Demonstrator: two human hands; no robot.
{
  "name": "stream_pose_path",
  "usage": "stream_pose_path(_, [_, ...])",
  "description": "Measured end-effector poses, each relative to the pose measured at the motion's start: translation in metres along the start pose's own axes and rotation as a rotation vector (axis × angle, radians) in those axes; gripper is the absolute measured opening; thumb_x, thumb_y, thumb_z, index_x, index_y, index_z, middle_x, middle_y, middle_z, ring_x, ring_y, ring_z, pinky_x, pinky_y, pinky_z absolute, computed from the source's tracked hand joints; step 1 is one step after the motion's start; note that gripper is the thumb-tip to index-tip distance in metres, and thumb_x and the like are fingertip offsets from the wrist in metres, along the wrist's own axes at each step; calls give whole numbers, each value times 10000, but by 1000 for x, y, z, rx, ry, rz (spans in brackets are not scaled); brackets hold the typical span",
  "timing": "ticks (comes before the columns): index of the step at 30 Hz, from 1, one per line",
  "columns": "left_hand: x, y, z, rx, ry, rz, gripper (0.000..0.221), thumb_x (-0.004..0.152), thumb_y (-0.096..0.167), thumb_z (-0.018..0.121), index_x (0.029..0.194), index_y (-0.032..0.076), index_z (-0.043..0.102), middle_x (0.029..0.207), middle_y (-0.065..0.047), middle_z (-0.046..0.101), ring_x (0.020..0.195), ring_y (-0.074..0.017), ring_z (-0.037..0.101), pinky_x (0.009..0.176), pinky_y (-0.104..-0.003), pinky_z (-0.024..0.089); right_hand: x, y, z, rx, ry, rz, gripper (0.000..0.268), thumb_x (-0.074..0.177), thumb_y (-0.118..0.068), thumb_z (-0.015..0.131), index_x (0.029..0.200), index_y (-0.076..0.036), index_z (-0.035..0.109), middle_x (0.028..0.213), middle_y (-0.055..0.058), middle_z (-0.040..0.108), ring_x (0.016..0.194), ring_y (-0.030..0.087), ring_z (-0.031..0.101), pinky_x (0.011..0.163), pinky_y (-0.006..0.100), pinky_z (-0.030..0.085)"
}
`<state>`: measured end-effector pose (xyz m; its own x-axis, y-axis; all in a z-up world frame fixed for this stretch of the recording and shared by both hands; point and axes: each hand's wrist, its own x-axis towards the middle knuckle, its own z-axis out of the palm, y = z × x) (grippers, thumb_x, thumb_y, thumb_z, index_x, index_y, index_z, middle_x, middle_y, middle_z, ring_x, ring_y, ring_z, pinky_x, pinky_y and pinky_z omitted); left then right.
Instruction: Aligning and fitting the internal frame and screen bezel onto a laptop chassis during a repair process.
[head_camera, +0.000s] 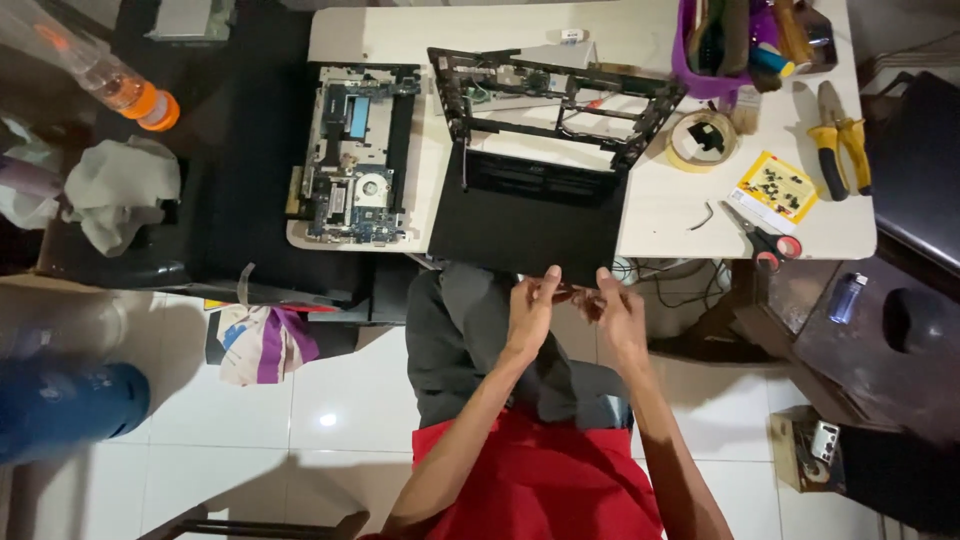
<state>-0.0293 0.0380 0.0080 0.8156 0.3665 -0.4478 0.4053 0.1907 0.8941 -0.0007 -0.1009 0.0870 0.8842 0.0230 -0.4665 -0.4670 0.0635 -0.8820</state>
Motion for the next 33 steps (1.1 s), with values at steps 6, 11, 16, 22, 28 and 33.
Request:
stream_pose_path(6, [-5,6,-19,-7,-24,-23,463,993,525,656,1045,76,756,1013,-93,766,989,-163,689,890,-357,531,4,-42,-2,-156,39,-52,359,1004,-374,715,730,-148,659,640,-22,524,570,92,501,543,276,414])
stream_pose_path(11, [-39,85,-14,-30,-51,-121,553,931,541,700,1175,45,718,1132,-129,724,1113,-233,672,965,-420,525,-5,-60,11,-118,9,-131,378,1014,-292,713,682,-135,625,616,2,501,562,82,506,545,251,436])
stream_pose_path(16, [-71,159,11,87,-158,-150,507,861,597,745,1031,120,767,1018,-68,781,1029,-214,738,884,-384,566,-8,-73,9,-129,3,-185,417,1038,-257,706,663,-91,632,592,60,552,564,126,579,557,281,504])
stream_pose_path(22, [-56,126,13,-113,-102,-71,417,916,346,797,1220,67,731,1083,-130,772,982,-219,736,842,-399,591,15,-53,-6,-327,5,-36,469,987,-485,736,716,-127,600,716,18,537,778,175,559,796,352,489])
stream_pose_path(28, [16,-18,-5,-264,-149,-105,347,943,241,799,1217,39,729,1024,-159,774,894,-232,751,782,-408,628,9,-55,4,-321,-29,-13,493,989,-466,733,664,-123,596,616,34,544,676,177,604,813,339,522])
stream_pose_path(33, [-2,42,-25,-236,-220,-175,518,926,325,798,1337,42,663,1136,-165,740,1007,-303,735,815,-466,626,-15,-84,20,-254,-67,48,463,998,-443,708,721,-81,628,634,99,601,590,213,605,643,352,511])
